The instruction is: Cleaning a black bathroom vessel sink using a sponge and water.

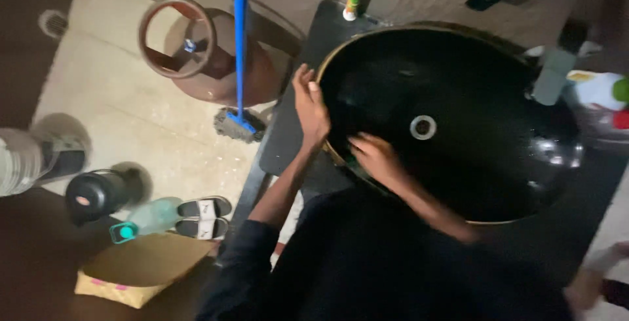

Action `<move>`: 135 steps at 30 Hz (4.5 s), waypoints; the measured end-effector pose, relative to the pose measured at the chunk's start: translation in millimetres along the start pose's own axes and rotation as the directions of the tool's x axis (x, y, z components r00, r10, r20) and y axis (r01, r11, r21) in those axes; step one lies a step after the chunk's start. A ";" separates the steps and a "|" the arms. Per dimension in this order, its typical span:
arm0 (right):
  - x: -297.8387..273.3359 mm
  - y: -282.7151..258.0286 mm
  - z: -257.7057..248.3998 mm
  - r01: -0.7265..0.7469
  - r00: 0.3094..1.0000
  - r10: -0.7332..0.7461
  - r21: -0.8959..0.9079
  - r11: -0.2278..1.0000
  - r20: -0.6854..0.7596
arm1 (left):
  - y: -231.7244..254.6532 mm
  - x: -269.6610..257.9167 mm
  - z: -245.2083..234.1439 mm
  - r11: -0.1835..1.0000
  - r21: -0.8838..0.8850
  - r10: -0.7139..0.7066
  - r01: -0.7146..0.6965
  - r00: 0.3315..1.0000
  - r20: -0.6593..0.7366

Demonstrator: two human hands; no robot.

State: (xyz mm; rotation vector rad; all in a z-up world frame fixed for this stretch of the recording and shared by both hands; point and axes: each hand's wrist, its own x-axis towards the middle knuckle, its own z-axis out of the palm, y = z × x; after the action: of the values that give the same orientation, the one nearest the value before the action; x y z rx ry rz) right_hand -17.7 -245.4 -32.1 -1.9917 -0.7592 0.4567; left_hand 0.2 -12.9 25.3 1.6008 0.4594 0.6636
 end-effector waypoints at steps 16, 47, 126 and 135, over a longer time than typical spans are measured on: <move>-198.2 59.4 -231.0 -0.639 0.491 0.866 -0.633 0.436 0.101 | -3.1 0.7 4.9 0.998 0.045 -0.036 0.036 0.999 0.001; -83.0 35.9 -67.2 -0.157 0.962 0.201 -0.226 0.961 0.185 | -19.0 0.1 7.1 1.000 0.028 -0.010 0.009 1.000 0.024; -199.3 80.9 -249.8 -0.021 0.974 0.186 -0.765 0.643 0.130 | -4.2 1.4 15.2 0.995 0.064 0.064 -0.074 0.988 0.143; -111.4 146.1 -338.2 -0.019 0.994 0.106 -0.890 0.455 0.034 | -26.4 6.0 9.4 1.000 -0.003 -0.027 0.027 0.991 0.133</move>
State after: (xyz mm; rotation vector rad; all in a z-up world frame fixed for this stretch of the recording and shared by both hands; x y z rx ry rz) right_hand 146.2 -590.7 13.4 -3.0281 -1.1328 0.1570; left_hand 13.0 -12.5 -0.3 1.6203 0.3804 0.5334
